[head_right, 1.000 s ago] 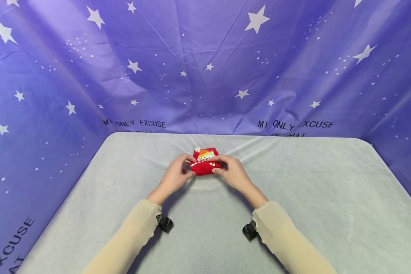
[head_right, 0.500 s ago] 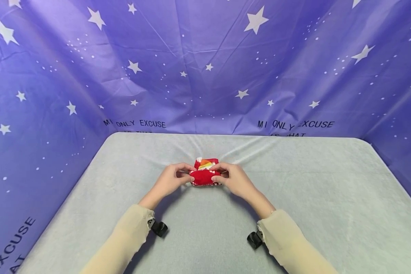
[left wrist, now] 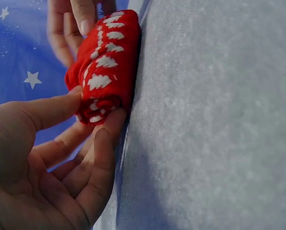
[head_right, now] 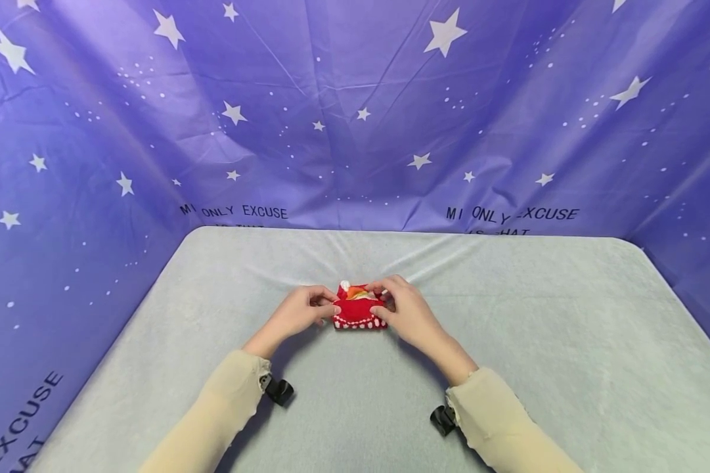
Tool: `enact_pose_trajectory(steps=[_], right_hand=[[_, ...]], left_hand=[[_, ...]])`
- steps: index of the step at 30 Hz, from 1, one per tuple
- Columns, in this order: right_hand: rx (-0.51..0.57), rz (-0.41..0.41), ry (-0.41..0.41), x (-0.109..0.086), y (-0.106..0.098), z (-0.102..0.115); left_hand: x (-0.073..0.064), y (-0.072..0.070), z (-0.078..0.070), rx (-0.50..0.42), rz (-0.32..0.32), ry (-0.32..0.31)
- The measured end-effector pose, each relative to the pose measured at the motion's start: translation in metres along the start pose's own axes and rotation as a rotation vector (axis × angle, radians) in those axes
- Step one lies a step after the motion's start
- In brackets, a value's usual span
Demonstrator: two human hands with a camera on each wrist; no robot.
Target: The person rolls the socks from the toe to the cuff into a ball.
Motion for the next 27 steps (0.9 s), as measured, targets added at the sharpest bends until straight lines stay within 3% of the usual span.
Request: enact_pose_trajectory(steps=[3, 7, 13, 17, 21, 27], right_hand=[[-0.032, 0.017, -0.042, 0.001, 0.004, 0.003], [-0.063, 0.022, -0.013, 0.003, 0.007, 0.002], [-0.073, -0.005, -0.001, 0.009, 0.003, -0.002], [-0.090, -0.007, -0.002, 0.013, -0.002, -0.003], [-0.144, 0.018, -0.013, 0.015, -0.002, -0.002], [-0.211, 0.103, 0.011, 0.026, 0.005, -0.004]], left_hand=[[0.002, -0.001, 0.000, 0.006, -0.029, -0.025], [0.001, -0.001, -0.003, 0.056, -0.068, -0.019], [-0.001, 0.001, -0.012, 0.107, -0.113, 0.124], [0.001, 0.003, -0.017, 0.200, -0.119, 0.185], [0.005, -0.001, -0.018, 0.272, -0.169, 0.148], [0.013, -0.010, -0.013, 0.274, -0.207, 0.025]])
Point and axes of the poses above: each hand's wrist, its own x-axis towards the middle knuckle, its own y-axis out of the palm, z = x × y, the point moved 6 cm from there along x, towards the middle knuckle, and after that the axes turned 11 degrees about z, right-handed, at the moved point
